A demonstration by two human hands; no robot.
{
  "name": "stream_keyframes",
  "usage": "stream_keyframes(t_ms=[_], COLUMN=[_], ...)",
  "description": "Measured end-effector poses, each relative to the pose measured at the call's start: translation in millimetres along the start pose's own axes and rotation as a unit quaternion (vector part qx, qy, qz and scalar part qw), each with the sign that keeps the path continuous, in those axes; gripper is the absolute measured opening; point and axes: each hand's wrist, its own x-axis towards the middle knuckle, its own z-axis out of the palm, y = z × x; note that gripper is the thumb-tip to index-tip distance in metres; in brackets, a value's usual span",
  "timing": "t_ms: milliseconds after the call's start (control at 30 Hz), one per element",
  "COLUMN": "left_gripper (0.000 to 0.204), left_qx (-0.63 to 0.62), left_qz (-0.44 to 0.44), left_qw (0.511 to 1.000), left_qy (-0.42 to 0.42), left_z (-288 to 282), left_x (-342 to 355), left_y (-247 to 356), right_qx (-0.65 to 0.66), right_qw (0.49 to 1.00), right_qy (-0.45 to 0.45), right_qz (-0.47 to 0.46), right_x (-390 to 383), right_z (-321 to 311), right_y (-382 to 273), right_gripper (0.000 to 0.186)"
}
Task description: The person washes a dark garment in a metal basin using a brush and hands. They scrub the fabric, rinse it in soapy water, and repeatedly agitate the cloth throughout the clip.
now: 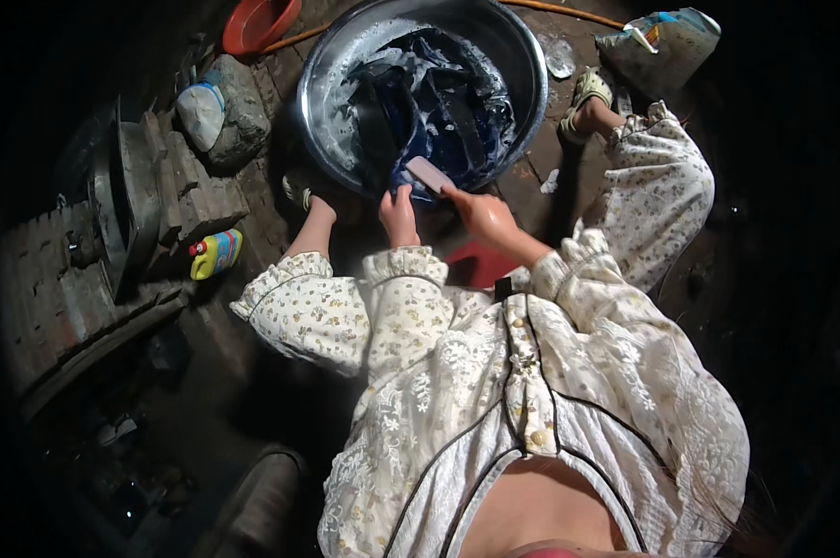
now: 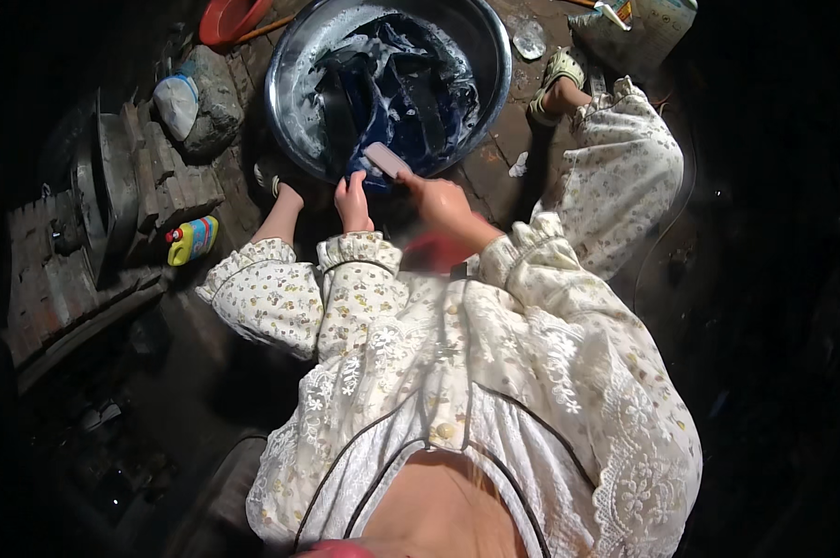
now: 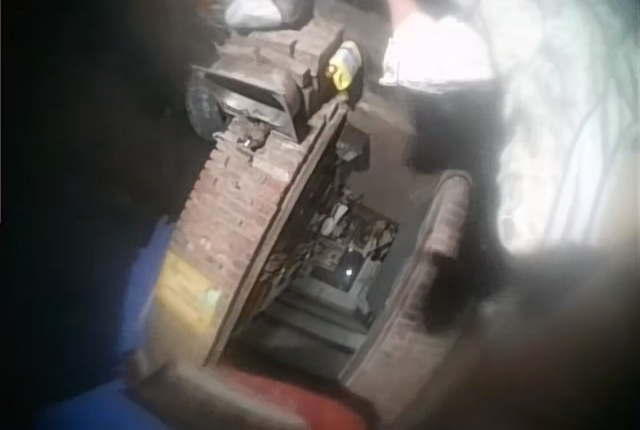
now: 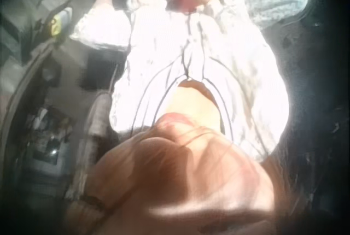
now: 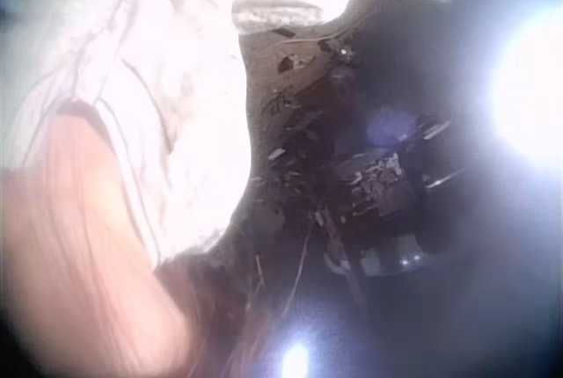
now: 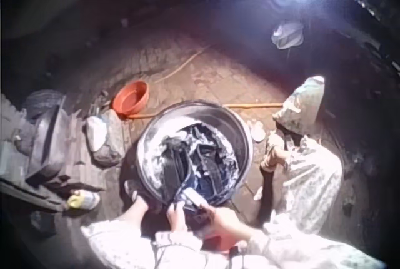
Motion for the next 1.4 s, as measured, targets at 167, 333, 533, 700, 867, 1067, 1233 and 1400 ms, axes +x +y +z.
stream_keyframes(t_ms=[167, 333, 533, 700, 867, 1067, 1233, 1400], left_gripper=[0.038, 0.046, 0.041, 0.041, 0.041, 0.041, 0.037, 0.026], left_qx=[0.012, 0.163, 0.181, 0.223, 0.257, 0.286, 0.387, 0.307], left_qz=[-0.063, -0.111, -0.119, -0.091, -0.054, 0.013, -0.011, 0.072], left_qw=[0.997, 0.98, 0.975, 0.969, 0.965, 0.952, 0.918, 0.931], left_qy=[0.034, 0.031, 0.052, 0.061, -0.001, -0.106, -0.086, -0.182], left_z=[-14, -25, -12, -26, -22, -18, -32, -40], left_x=[-9, -7, 7, 1, 1, -10, -8, -5], left_y=[-31, -45, -71, -84, -73, -42, -47, -50], right_qx=[0.083, -0.009, 0.052, -0.052, -0.027, -0.053, -0.026, -0.071], right_qw=[0.995, 0.998, 0.988, 0.992, 0.999, 0.996, 0.999, 0.996], right_qy=[0.053, -0.023, 0.087, 0.077, -0.012, -0.004, -0.029, 0.05], right_qz=[-0.035, -0.05, -0.119, -0.087, -0.02, 0.074, -0.004, 0.025], right_x=[37, -20, -2, 4, -13, 35, -8, 46], right_z=[24, 38, 45, 47, 38, 21, 38, 42], right_y=[18, -20, 0, -7, -16, 4, -12, 11], right_gripper=[0.036, 0.038, 0.036, 0.034, 0.033, 0.033, 0.038, 0.03])
